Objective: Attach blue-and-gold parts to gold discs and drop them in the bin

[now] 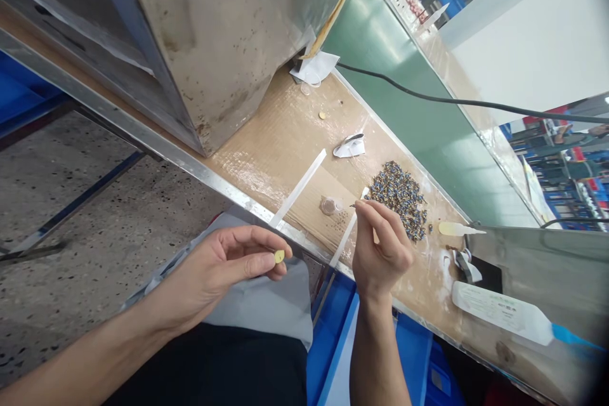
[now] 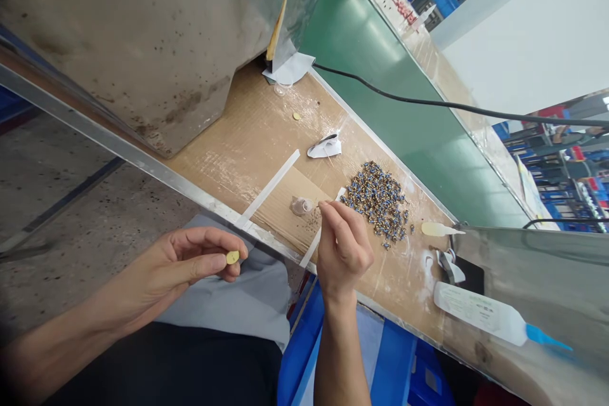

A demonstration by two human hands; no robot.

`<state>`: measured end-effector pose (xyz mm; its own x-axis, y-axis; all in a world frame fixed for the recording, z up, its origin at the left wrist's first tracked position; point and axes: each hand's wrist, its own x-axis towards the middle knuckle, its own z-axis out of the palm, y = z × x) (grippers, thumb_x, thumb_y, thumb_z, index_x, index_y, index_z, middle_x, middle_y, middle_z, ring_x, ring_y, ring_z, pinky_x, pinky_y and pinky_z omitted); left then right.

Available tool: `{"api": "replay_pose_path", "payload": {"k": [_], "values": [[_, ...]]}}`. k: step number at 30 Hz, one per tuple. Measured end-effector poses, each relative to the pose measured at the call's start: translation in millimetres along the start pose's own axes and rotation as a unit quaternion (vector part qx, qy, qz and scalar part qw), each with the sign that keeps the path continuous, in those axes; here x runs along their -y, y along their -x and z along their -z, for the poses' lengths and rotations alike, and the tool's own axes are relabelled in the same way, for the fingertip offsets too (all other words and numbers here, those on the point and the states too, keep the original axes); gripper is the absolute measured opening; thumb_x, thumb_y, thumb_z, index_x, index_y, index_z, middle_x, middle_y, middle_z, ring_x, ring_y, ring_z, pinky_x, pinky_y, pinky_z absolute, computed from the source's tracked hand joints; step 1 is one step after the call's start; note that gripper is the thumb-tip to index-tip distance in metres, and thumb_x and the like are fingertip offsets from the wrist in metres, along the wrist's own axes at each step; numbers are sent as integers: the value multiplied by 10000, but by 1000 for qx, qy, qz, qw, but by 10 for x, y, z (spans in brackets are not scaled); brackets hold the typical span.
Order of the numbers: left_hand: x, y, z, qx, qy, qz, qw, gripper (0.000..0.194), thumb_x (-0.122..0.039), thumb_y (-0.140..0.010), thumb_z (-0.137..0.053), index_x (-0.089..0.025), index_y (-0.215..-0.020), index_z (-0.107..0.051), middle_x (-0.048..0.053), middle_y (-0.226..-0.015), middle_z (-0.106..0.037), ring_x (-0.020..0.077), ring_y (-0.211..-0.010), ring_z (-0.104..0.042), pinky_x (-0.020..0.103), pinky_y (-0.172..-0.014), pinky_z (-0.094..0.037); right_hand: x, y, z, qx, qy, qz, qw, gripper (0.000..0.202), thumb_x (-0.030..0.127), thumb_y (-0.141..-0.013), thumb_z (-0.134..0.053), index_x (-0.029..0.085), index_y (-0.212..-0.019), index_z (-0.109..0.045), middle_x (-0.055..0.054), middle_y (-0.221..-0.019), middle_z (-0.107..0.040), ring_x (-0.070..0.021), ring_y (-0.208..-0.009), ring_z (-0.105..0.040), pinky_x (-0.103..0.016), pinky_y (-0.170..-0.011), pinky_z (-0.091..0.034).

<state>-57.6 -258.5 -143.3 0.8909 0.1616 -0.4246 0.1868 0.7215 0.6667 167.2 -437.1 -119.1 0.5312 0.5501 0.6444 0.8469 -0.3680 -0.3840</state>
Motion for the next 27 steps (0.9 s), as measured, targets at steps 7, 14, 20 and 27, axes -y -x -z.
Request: {"api": "replay_pose_path", "payload": {"k": [7,14,20,27], "values": [[8,-10,-17,-18,-4,1,1000,223,-417,-960,-940,-267,-1121,-906,62,-1129,-857,195,-983,-801,303,-990,-671,-23,18,-40,16,7,-37,999,160,252,-1118,-729,304,-1154,-875,-43,-1143,-854,-234,-1038,-831,-446,-969,-704],[28,-7,-18,-5,6,8,1000,213,-395,-993,-913,-272,-1165,-893,58,-1139,-854,184,-990,-799,283,-990,-661,-25,29,-56,23,-3,-35,999,188,210,-1111,-734,312,-1176,-879,-36,-1153,-850,-227,-1038,-824,-428,-983,-685],[32,-81,-92,-9,45,4,999,201,-345,-964,-945,-242,-1132,-909,64,-1083,-866,193,-977,-818,307,-997,-669,-7,24,-7,-17,1,-43,999,192,202,-1092,-765,323,-1176,-889,-38,-1151,-852,-241,-1024,-826,-455,-973,-679],[10,-222,-338,38,139,-24,989,192,-257,-948,-962,-217,-1128,-909,30,-1026,-864,142,-916,-828,230,-916,-682,507,105,248,-33,-172,-174,969,136,209,-1045,-826,318,-1096,-890,-31,-1090,-844,-232,-992,-816,-416,-896,-690]]}}
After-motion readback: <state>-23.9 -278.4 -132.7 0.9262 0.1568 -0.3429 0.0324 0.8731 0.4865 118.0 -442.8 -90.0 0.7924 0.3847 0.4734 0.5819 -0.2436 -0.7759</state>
